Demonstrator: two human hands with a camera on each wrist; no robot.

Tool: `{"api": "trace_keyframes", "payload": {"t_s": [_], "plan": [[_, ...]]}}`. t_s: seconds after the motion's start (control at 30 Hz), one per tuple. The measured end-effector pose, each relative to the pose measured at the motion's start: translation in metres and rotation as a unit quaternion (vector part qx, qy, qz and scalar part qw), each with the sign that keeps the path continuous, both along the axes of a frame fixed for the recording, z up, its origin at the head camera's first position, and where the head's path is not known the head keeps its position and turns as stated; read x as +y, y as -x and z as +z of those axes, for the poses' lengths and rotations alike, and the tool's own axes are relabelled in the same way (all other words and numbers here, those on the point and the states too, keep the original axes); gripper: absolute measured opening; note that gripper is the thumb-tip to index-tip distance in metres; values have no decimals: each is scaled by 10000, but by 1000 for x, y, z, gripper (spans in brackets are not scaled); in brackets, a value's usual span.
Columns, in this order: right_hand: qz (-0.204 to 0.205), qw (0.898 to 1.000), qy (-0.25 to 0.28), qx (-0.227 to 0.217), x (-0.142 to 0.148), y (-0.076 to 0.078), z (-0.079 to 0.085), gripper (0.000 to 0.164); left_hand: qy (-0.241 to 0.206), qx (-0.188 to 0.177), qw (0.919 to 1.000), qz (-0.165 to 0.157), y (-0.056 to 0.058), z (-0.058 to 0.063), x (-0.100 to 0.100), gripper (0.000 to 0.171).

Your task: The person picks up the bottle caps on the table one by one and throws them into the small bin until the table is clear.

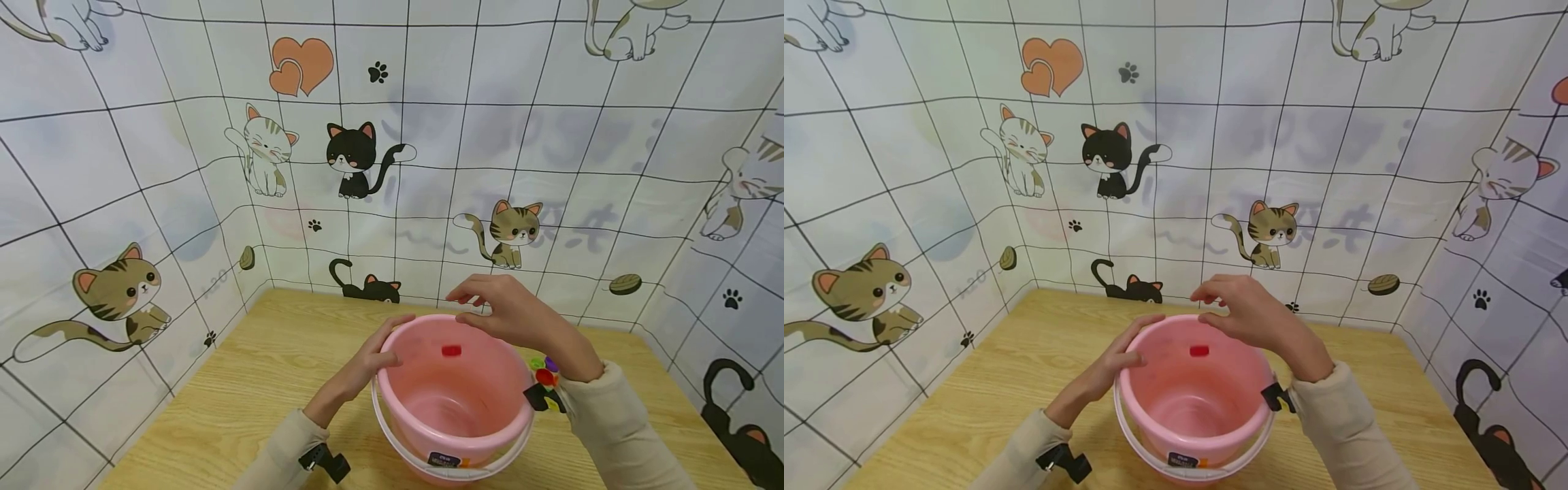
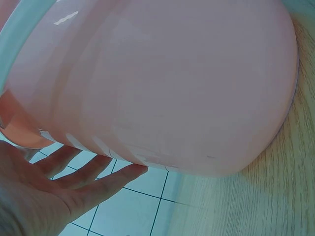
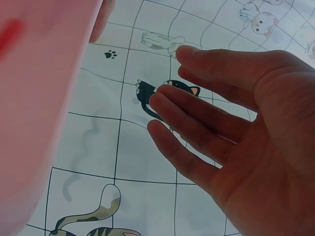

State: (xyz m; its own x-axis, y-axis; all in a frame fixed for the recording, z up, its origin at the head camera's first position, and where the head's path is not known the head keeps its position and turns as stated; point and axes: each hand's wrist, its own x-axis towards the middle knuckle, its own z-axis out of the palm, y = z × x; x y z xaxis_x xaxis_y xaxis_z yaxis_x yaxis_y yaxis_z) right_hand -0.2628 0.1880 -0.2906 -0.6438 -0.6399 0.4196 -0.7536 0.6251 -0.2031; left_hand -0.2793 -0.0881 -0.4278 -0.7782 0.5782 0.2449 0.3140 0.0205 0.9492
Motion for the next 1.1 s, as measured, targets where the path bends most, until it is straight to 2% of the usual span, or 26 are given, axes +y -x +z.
{"api": "trace_keyframes", "payload": {"t_s": [0.27, 0.57, 0.73, 0.9, 1.1], "plan": [[-109, 9998, -53, -135, -1, -2, 1, 28, 35, 9, 10000, 47, 0, -1, 0, 76], [-102, 9999, 32, -57, 6, -3, -1, 27, 21, 17, 10000, 28, 0, -1, 0, 77], [-226, 9996, 165, -101, 21, -5, -5, 28, 4, 7, 10000, 26, 0, -2, -1, 77], [-582, 9978, 275, -162, 44, -10, -13, 27, -13, 16, 10000, -13, 0, -2, -1, 76], [-991, 9939, 488, -64, 76, -15, -31, 23, -12, -7, 10000, -13, 1, -3, 0, 76]]}}
